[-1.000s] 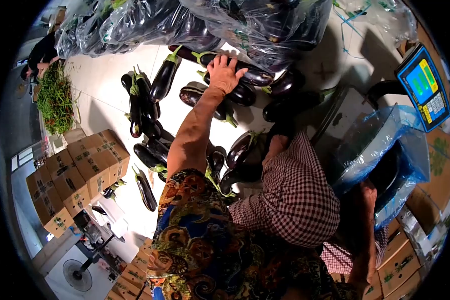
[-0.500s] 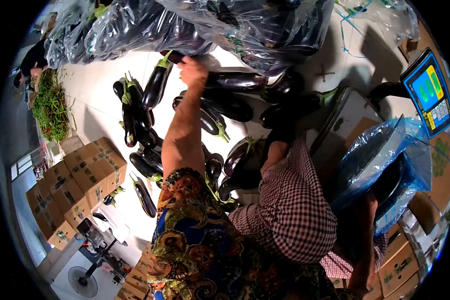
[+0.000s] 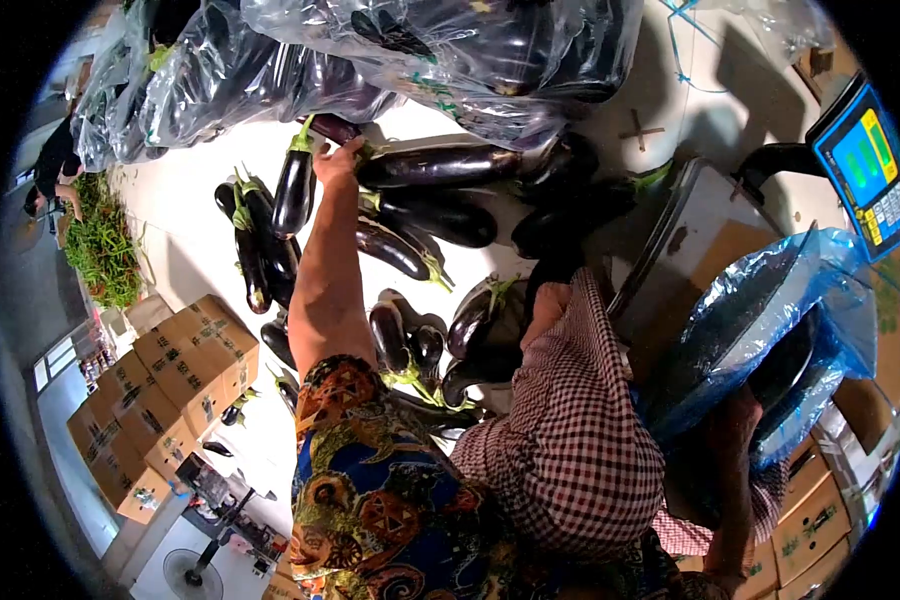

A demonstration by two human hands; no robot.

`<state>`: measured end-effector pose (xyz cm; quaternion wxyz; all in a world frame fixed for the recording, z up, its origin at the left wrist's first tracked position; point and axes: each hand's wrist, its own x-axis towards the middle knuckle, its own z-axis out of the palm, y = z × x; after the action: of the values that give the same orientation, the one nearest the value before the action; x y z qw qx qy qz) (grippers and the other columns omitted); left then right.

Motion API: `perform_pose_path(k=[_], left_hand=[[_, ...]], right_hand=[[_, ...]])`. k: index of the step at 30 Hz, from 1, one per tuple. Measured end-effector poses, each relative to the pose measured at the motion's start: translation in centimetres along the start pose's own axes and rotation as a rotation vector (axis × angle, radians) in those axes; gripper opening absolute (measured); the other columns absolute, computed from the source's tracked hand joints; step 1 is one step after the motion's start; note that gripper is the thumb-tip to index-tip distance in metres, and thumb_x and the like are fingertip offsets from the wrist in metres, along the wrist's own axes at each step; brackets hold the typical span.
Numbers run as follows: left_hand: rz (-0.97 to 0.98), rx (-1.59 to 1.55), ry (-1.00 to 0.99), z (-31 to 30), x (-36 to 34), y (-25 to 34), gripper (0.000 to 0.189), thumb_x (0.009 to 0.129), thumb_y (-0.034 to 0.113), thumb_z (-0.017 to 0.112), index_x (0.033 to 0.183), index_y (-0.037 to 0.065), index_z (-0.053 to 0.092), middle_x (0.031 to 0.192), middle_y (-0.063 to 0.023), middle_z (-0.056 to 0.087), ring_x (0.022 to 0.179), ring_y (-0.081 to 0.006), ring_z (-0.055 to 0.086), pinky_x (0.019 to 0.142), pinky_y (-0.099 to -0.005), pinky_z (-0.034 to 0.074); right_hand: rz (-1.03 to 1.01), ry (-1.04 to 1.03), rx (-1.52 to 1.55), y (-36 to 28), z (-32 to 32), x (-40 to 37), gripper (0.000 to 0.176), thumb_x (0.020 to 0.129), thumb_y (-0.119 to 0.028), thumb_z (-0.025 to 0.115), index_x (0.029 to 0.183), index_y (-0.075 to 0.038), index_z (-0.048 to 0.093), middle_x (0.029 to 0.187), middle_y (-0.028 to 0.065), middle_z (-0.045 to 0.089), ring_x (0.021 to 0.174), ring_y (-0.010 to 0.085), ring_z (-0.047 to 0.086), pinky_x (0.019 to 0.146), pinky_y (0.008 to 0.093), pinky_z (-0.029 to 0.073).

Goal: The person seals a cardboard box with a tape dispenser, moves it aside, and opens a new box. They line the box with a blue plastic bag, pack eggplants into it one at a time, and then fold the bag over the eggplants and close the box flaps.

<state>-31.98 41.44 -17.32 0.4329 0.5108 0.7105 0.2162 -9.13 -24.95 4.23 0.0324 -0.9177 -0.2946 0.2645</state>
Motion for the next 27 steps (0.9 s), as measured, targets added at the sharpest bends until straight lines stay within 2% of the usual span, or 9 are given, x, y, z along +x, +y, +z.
perform_pose_path(k=[4, 6, 8, 12, 14, 15, 16, 20, 27], left_hand=[[-0.146, -0.347, -0.312, -3.5, 0.9, -0.8, 0.047, 0.069, 0.010, 0.079, 0.110, -0.002, 0.059, 0.096, -0.0108, 0.064, 0.078, -0.0217, 0.061, 0.065, -0.0345, 0.045], [-0.187, -0.336, -0.424, -4.7, 0.4, -0.4, 0.028, 0.079, 0.028, 0.070, 0.098, 0.008, 0.063, 0.092, -0.0057, 0.064, 0.084, -0.0241, 0.058, 0.079, -0.0423, 0.040], [-0.297, -0.412, -0.496, -5.3, -0.9, 1.3, 0.028, 0.080, 0.030, 0.068, 0.100, 0.011, 0.062, 0.096, -0.0050, 0.063, 0.089, -0.0256, 0.056, 0.085, -0.0451, 0.038], [-0.349, -0.439, -0.679, -6.8, -0.5, 2.1, 0.037, 0.082, 0.029, 0.066, 0.112, 0.011, 0.052, 0.097, -0.0071, 0.060, 0.089, -0.0269, 0.057, 0.084, -0.0439, 0.042], [-0.207, -0.436, -0.701, -7.8, -2.9, 2.7, 0.033, 0.084, 0.028, 0.066, 0.109, 0.011, 0.053, 0.100, -0.0085, 0.063, 0.101, -0.0285, 0.056, 0.098, -0.0491, 0.033], [-0.187, -0.447, -0.700, -8.3, -3.7, 2.1, 0.039, 0.085, 0.026, 0.065, 0.118, 0.011, 0.051, 0.114, -0.0073, 0.058, 0.110, -0.0266, 0.052, 0.100, -0.0490, 0.030], [-0.114, -0.323, -0.523, -8.4, -6.2, 3.0, 0.047, 0.084, 0.017, 0.064, 0.126, 0.009, 0.046, 0.114, -0.0076, 0.055, 0.102, -0.0232, 0.053, 0.092, -0.0445, 0.037], [-0.033, -0.463, -0.524, -11.4, -11.8, 3.4, 0.054, 0.085, 0.011, 0.063, 0.135, 0.009, 0.043, 0.120, -0.0054, 0.055, 0.108, -0.0213, 0.050, 0.095, -0.0422, 0.036], [-0.081, -0.899, -0.962, -14.7, -19.4, 4.1, 0.059, 0.085, 0.004, 0.057, 0.139, 0.015, 0.037, 0.129, -0.0159, 0.050, 0.109, -0.0395, 0.055, 0.093, -0.0469, 0.048]], right_hand=[[-0.051, 0.027, 0.080, -4.5, -2.6, 1.1, 0.033, 0.083, -0.017, 0.060, 0.112, -0.001, 0.058, 0.102, 0.0170, 0.063, 0.093, 0.0341, 0.061, 0.077, 0.0389, 0.051], [-0.028, 0.082, 0.314, -5.6, -3.1, 1.2, 0.033, 0.083, -0.012, 0.061, 0.114, 0.000, 0.058, 0.107, 0.0186, 0.063, 0.098, 0.0345, 0.062, 0.081, 0.0382, 0.052], [0.115, 0.117, 0.667, -3.0, -1.0, 1.0, 0.035, 0.083, -0.012, 0.060, 0.116, 0.000, 0.057, 0.107, 0.0183, 0.063, 0.097, 0.0350, 0.062, 0.080, 0.0387, 0.052], [0.026, 0.026, 0.353, 2.6, 1.7, 0.3, 0.036, 0.083, -0.013, 0.059, 0.117, 0.000, 0.056, 0.108, 0.0188, 0.063, 0.096, 0.0355, 0.062, 0.079, 0.0388, 0.052], [-0.027, 0.003, 0.217, 3.6, 2.1, 0.3, 0.037, 0.083, -0.013, 0.059, 0.117, 0.000, 0.055, 0.108, 0.0191, 0.062, 0.096, 0.0358, 0.062, 0.078, 0.0389, 0.051], [-0.058, 0.002, 0.161, 3.6, 2.0, 0.2, 0.037, 0.083, -0.013, 0.058, 0.117, 0.000, 0.055, 0.108, 0.0193, 0.062, 0.096, 0.0360, 0.062, 0.078, 0.0390, 0.051], [-0.104, 0.014, 0.124, 2.8, 1.3, 0.4, 0.037, 0.082, -0.013, 0.058, 0.117, 0.000, 0.055, 0.108, 0.0195, 0.062, 0.095, 0.0363, 0.062, 0.077, 0.0390, 0.051], [-0.165, 0.012, 0.077, 1.8, 0.3, 0.9, 0.036, 0.080, -0.011, 0.057, 0.114, 0.000, 0.057, 0.107, 0.0198, 0.062, 0.095, 0.0367, 0.062, 0.077, 0.0386, 0.051], [-0.348, 0.104, 0.076, -1.9, -2.3, 2.0, 0.028, 0.078, -0.006, 0.055, 0.105, 0.002, 0.060, 0.101, 0.0204, 0.062, 0.089, 0.0384, 0.061, 0.074, 0.0397, 0.050]])
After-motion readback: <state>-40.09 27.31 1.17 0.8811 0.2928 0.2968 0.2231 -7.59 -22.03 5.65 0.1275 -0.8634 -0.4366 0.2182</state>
